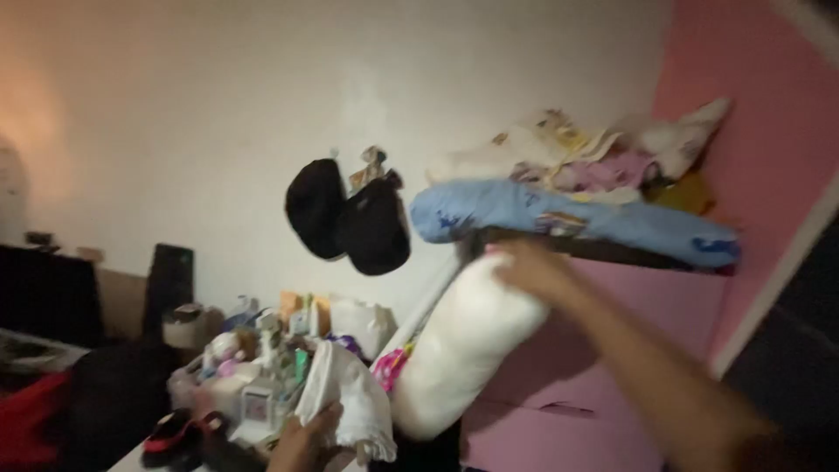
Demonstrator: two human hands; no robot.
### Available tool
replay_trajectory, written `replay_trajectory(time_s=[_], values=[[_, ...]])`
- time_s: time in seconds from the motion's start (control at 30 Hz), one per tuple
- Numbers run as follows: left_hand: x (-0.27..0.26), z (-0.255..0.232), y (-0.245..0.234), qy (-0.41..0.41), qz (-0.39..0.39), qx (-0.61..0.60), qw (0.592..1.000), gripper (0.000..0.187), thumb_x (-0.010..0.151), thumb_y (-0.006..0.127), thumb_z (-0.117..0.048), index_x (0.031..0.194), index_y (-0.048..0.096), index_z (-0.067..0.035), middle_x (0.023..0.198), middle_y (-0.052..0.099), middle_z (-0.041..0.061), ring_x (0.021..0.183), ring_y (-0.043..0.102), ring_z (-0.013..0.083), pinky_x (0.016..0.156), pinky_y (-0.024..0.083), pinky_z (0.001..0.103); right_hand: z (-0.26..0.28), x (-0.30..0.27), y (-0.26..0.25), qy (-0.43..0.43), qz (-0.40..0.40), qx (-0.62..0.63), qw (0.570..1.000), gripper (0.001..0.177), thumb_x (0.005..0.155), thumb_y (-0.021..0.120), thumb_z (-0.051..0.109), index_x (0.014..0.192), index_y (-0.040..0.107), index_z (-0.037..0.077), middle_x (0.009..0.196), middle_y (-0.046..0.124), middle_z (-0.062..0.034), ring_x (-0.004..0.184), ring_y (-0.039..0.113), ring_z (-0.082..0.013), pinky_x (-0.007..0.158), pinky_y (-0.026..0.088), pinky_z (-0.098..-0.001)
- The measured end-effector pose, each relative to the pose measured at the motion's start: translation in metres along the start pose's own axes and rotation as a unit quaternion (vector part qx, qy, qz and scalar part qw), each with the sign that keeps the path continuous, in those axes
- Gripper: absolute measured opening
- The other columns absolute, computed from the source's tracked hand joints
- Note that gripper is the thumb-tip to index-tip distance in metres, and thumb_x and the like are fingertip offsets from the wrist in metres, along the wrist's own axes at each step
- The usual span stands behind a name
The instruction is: Organizing and tidying up various items in a bedroom, including folding clothes and arranging toiletries on a desk.
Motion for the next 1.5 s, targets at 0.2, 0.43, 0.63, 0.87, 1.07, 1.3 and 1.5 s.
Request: replay_trajectory(time_s=[0.2, 0.43, 0.63, 0.87, 1.07, 1.3, 1.5], values=[[0.002, -0.05, 0.073, 0.042, 0.012, -0.053, 0.998, 0.047, 0.086, 0.067, -0.016, 0.131, 0.06, -0.004, 0.11, 0.068, 0.014, 0.092, 0.071, 0.0285, 0.073, 0.062, 0.048, -0.077, 0.058, -0.194, 0.032, -0.147, -0.152, 0.977, 0.049, 0.106, 0.061, 0.036, 0.15, 0.056, 0.015, 0.126, 0.067, -0.0238, 0.111, 0.063, -0.0376, 0.097, 0.048, -0.0497], [0.09, -0.151, 0.208, 0.345, 0.023, 0.179, 0.921, 0.03, 0.104, 0.059, -0.028, 0.119, 0.064, -0.003, 0.085, 0.065, 0.01, 0.069, 0.062, 0.0203, 0.058, 0.052, 0.038, -0.086, 0.033, -0.293, -0.025, -0.344, 0.181, 0.921, 0.042, 0.097, 0.057, 0.005, 0.137, 0.066, 0.011, 0.123, 0.071, -0.0116, 0.107, 0.069, -0.0239, 0.09, 0.057, -0.0375], [0.095, -0.28, 0.402, 0.59, 0.115, 0.045, 0.798, 0.051, 0.097, 0.052, -0.002, 0.149, 0.048, -0.003, 0.119, 0.068, 0.015, 0.101, 0.067, 0.0181, 0.085, 0.056, 0.032, -0.152, 0.076, -0.292, -0.139, -0.553, 0.031, 0.821, 0.035, 0.091, 0.057, -0.01, 0.122, 0.067, 0.005, 0.114, 0.073, -0.0147, 0.105, 0.07, -0.0267, 0.091, 0.055, -0.0381], [0.132, -0.302, 0.521, 0.606, 0.068, 0.133, 0.782, 0.072, 0.093, 0.045, 0.008, 0.154, 0.043, -0.029, 0.154, 0.048, 0.016, 0.116, 0.068, 0.0274, 0.082, 0.063, 0.038, -0.248, 0.149, -0.285, -0.084, -0.644, -0.088, 0.755, 0.027, 0.093, 0.062, -0.01, 0.116, 0.062, 0.004, 0.119, 0.062, -0.0156, 0.113, 0.06, -0.0334, 0.093, 0.05, -0.0455], [0.214, -0.261, 0.562, 0.684, 0.028, 0.166, 0.71, 0.072, 0.092, 0.054, 0.008, 0.155, 0.046, -0.025, 0.153, 0.049, 0.022, 0.133, 0.057, 0.039, 0.1, 0.052, 0.042, -0.335, 0.195, -0.245, 0.03, -0.47, -0.243, 0.848, 0.032, 0.093, 0.061, 0.001, 0.122, 0.07, 0.012, 0.137, 0.06, -0.017, 0.127, 0.053, -0.039, 0.107, 0.044, -0.0497], [0.306, -0.219, 0.557, 0.597, 0.06, 0.158, 0.785, 0.056, 0.095, 0.054, -0.004, 0.15, 0.052, -0.009, 0.128, 0.072, 0.023, 0.117, 0.072, 0.0312, 0.097, 0.055, 0.036, -0.321, 0.206, -0.18, 0.145, -0.155, -0.146, 0.966, 0.042, 0.105, 0.045, 0.033, 0.146, 0.056, 0.025, 0.141, 0.058, -0.0148, 0.129, 0.055, -0.0351, 0.123, 0.021, -0.0548], [0.292, -0.248, 0.495, 0.513, 0.07, 0.118, 0.847, 0.054, 0.099, 0.054, -0.014, 0.151, 0.045, -0.003, 0.119, 0.071, 0.021, 0.1, 0.072, 0.027, 0.082, 0.059, 0.035, -0.29, 0.183, -0.195, 0.119, -0.257, -0.146, 0.948, 0.038, 0.113, 0.049, 0.036, 0.127, 0.067, 0.005, 0.125, 0.067, -0.0243, 0.108, 0.065, -0.0405, 0.103, 0.043, -0.056]])
Point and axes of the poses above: each hand's wrist, its own x-axis towards the middle knuckle, its own y-axis out of the palm, z = x × y, the point moved 2 cm from there along x, towards the middle knuckle
